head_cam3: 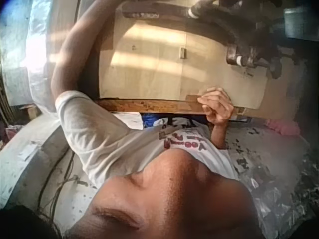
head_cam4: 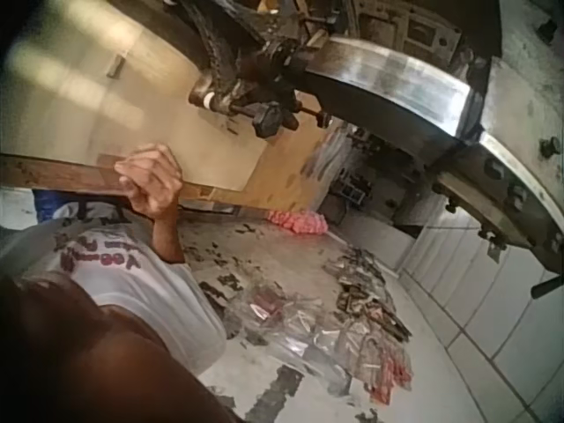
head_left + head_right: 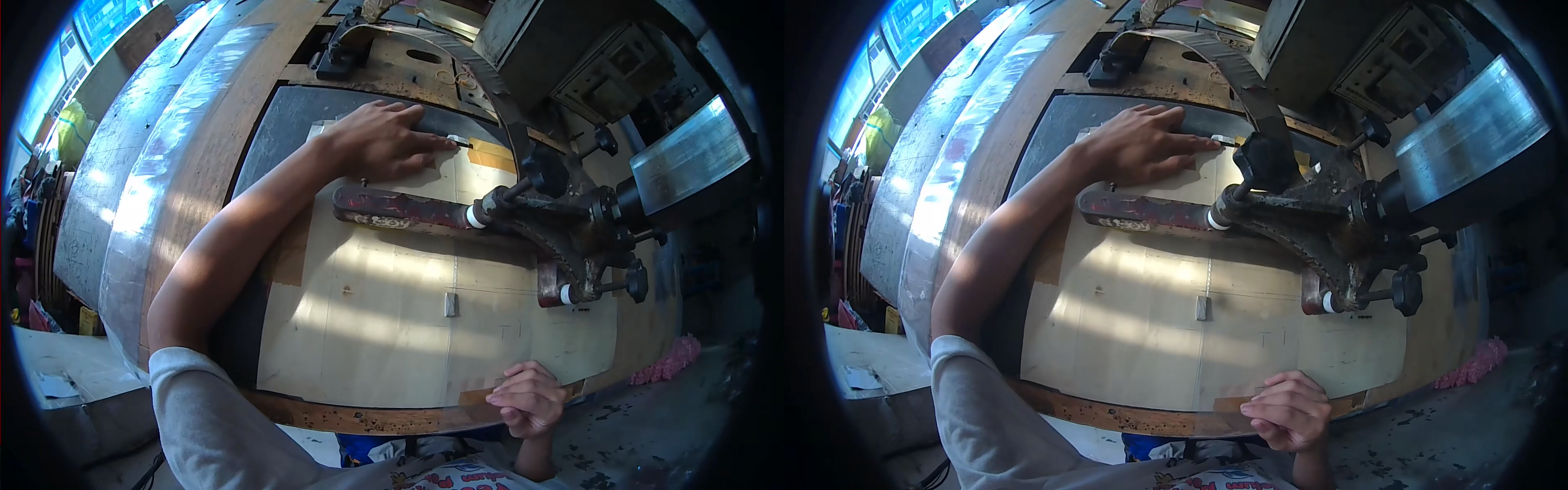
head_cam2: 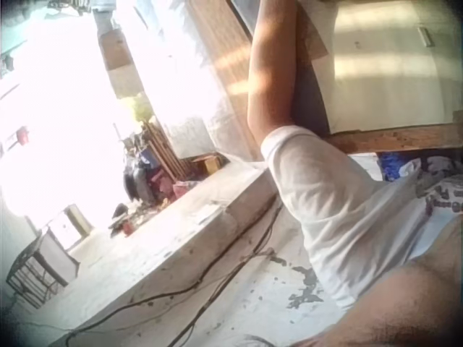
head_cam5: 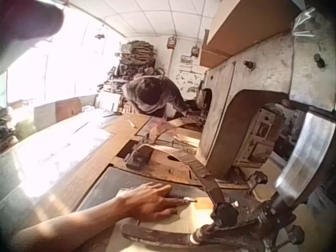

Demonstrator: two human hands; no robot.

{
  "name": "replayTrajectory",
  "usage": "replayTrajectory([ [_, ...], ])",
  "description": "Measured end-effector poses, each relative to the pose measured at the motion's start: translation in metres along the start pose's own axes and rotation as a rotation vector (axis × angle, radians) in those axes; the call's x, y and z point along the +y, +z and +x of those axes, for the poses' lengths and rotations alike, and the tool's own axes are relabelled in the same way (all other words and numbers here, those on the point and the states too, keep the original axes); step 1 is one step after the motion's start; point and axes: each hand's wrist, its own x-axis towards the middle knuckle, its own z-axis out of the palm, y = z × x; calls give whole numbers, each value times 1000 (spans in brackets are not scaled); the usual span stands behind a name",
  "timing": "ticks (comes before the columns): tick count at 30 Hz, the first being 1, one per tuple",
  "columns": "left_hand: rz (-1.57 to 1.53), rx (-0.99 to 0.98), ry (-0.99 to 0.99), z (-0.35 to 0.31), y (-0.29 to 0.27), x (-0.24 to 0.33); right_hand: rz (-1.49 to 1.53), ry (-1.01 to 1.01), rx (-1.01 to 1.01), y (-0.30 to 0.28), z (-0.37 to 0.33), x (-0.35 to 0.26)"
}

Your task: The person positions plastic film sheets onto a template on the worktable, presses them under a heat sealing machine, and removes and gathers the finished plastic sleeves.

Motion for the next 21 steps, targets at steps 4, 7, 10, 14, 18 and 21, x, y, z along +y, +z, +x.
replayTrajectory([
  [4,-110,2,-28,2,-8,0,36,-53,129,0,-1,4],
  [7,-231,-11,-373,5,-8,-2,21,-61,175,-1,-1,5],
  [10,-192,275,-462,-3,2,-21,45,-57,198,-2,-4,8],
  [14,-247,456,-446,5,-4,-25,81,-99,294,-11,-23,5],
  [18,-239,645,-626,-18,-29,-71,187,-110,240,0,-45,-15],
  [21,-317,643,-584,-64,-80,-124,265,-30,174,-11,-89,-13],
])
